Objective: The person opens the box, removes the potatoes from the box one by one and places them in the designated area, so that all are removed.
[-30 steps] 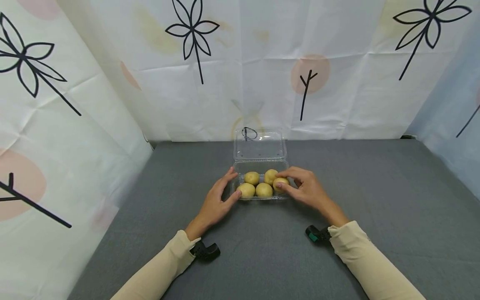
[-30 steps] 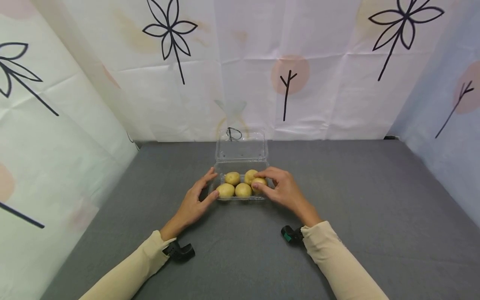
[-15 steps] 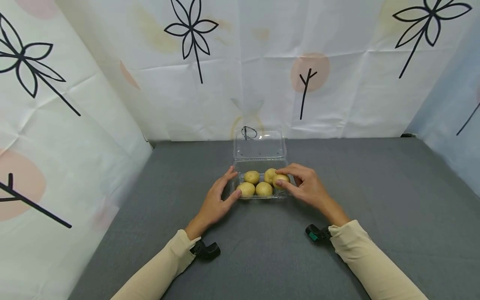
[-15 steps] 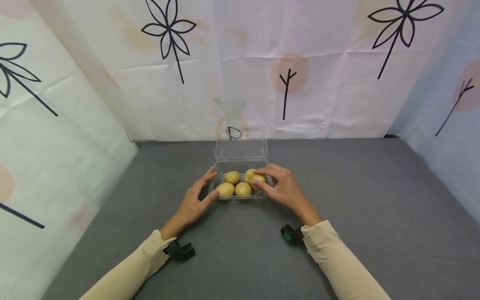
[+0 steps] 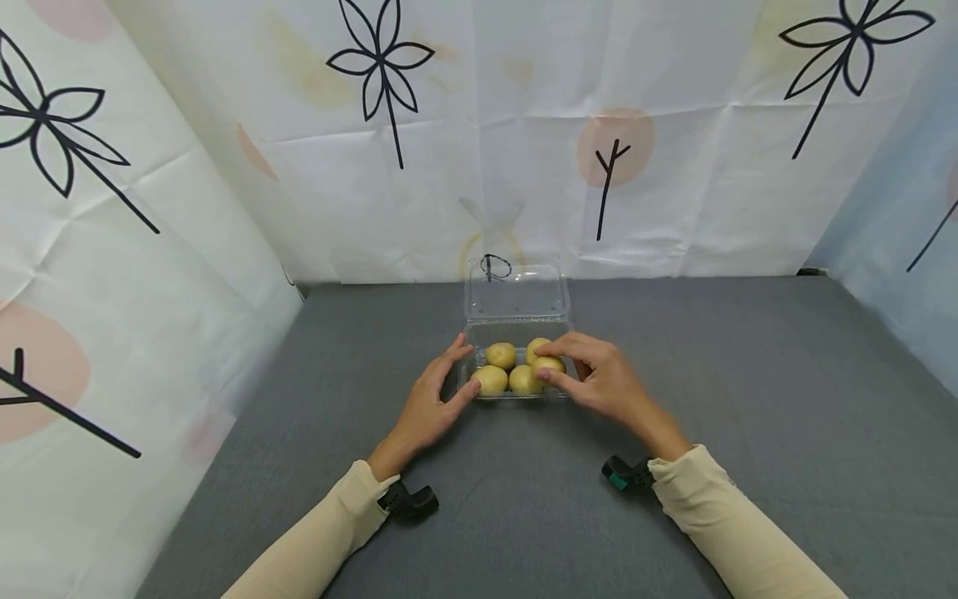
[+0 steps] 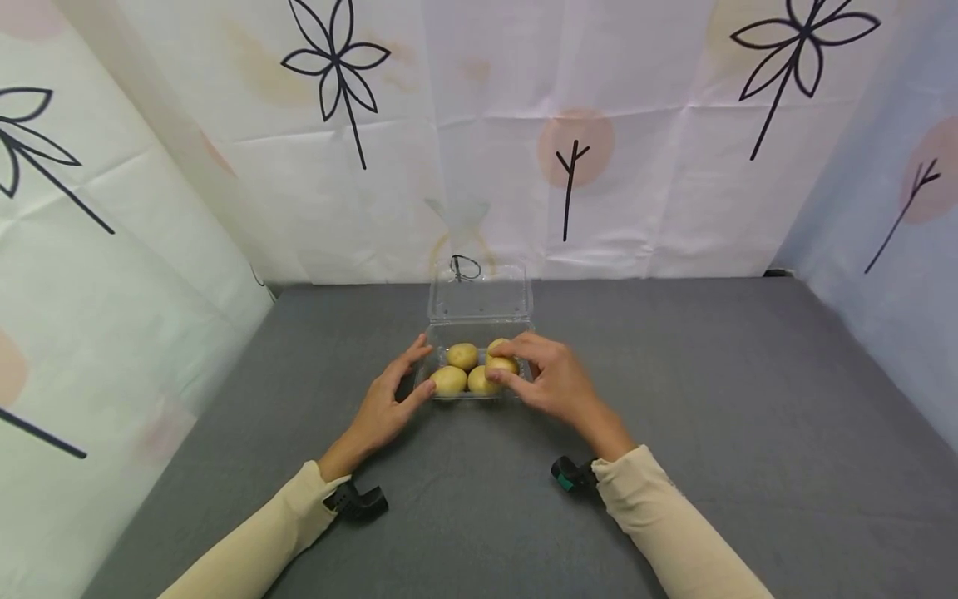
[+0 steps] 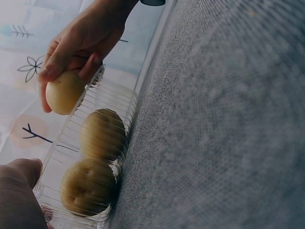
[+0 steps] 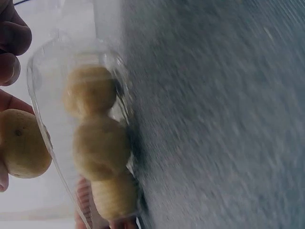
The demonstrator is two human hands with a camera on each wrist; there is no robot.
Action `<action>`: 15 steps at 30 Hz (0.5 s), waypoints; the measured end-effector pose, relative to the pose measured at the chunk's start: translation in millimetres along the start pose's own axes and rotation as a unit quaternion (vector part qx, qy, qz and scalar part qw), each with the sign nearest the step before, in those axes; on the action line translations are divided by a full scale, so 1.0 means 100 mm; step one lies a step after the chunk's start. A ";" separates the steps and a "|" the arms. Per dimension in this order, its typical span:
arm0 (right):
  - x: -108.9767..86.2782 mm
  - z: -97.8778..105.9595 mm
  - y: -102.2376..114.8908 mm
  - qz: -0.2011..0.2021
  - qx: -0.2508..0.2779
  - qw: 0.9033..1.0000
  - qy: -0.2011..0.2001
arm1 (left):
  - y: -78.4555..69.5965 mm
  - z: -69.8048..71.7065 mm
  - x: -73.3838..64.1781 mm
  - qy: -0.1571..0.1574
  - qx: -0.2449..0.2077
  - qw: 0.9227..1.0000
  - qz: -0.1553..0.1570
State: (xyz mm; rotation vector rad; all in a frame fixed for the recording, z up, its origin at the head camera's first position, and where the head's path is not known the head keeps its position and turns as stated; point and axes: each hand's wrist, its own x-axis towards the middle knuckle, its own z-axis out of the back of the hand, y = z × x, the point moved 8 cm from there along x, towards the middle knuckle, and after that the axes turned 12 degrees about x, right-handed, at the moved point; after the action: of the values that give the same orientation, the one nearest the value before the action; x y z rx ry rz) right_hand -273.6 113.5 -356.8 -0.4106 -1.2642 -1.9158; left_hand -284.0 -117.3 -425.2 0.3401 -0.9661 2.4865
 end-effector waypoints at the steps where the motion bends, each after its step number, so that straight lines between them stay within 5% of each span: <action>1: 0.00 -0.03 0.01 0.002 0.000 1.000 0.003 | 0.00 0.00 0.00 -0.001 0.001 1.000 -0.001; 15: -0.01 -0.28 0.18 0.007 0.000 1.000 0.024 | 0.00 0.01 0.00 -0.002 -0.001 1.000 0.003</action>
State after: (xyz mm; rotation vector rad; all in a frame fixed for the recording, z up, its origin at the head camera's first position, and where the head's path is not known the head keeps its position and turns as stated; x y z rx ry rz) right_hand -255.1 86.3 -358.8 -0.3704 -1.2278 -1.9035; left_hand -284.1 -117.8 -425.0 0.3434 -0.9728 2.4905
